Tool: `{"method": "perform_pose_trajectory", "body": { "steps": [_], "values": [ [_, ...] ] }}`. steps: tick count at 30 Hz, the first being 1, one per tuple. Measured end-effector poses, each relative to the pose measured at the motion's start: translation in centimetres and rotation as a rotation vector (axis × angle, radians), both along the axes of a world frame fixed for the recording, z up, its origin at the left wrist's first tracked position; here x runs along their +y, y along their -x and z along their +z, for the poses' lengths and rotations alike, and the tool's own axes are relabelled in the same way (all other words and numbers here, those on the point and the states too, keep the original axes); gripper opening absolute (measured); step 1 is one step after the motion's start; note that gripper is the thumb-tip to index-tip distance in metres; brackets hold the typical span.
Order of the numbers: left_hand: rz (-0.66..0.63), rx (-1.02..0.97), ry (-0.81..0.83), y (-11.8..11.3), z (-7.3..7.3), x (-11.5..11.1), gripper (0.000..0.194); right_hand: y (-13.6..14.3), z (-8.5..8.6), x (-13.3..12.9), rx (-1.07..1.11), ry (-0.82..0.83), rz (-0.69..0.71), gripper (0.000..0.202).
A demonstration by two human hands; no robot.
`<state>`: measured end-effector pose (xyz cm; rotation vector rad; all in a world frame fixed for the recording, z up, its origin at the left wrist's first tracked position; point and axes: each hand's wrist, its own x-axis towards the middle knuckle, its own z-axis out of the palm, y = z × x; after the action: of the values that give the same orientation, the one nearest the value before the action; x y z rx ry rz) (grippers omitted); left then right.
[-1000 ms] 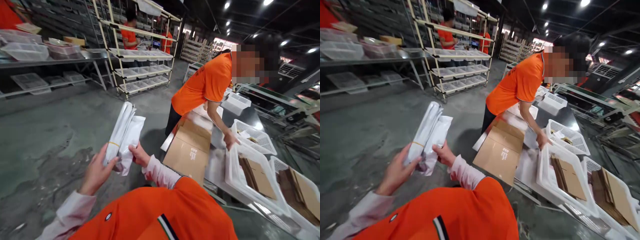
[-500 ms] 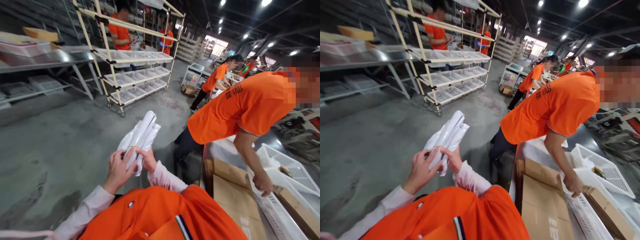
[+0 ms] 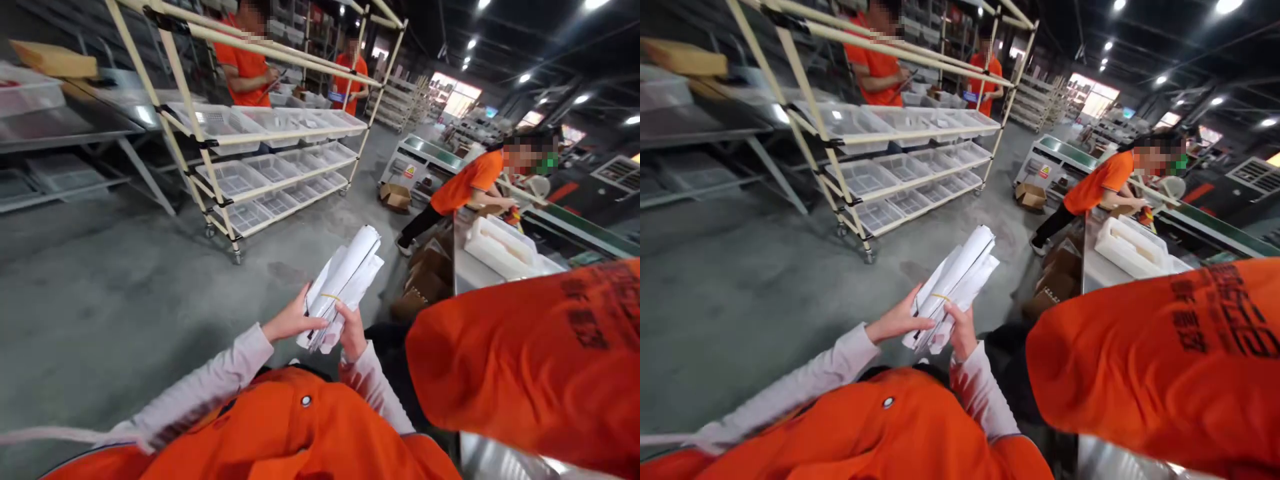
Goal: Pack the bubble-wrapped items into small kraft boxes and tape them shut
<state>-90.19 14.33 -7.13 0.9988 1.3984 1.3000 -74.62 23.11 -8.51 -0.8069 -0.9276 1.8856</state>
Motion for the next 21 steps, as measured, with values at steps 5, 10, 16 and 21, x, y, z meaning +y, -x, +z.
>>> {"method": "perform_pose_trajectory", "body": {
  "steps": [5,10,16,21],
  "values": [
    [0.099,-0.190,0.011,6.8,-0.3,9.2,0.119,9.0,1.0,11.5,-0.035,0.054,0.145,0.068],
    [0.173,-0.243,0.050,15.4,-2.6,21.8,0.101,18.3,-1.0,24.7,-0.039,-0.045,0.198,0.068],
    [-0.039,-0.375,0.154,22.5,-0.6,42.1,0.087,23.6,-0.9,42.1,-0.120,-0.132,-0.079,0.076],
    [-0.267,-0.521,0.375,23.0,0.5,60.1,0.082,21.4,-1.5,54.4,-0.180,-0.037,-0.283,0.070]
  ]
}}
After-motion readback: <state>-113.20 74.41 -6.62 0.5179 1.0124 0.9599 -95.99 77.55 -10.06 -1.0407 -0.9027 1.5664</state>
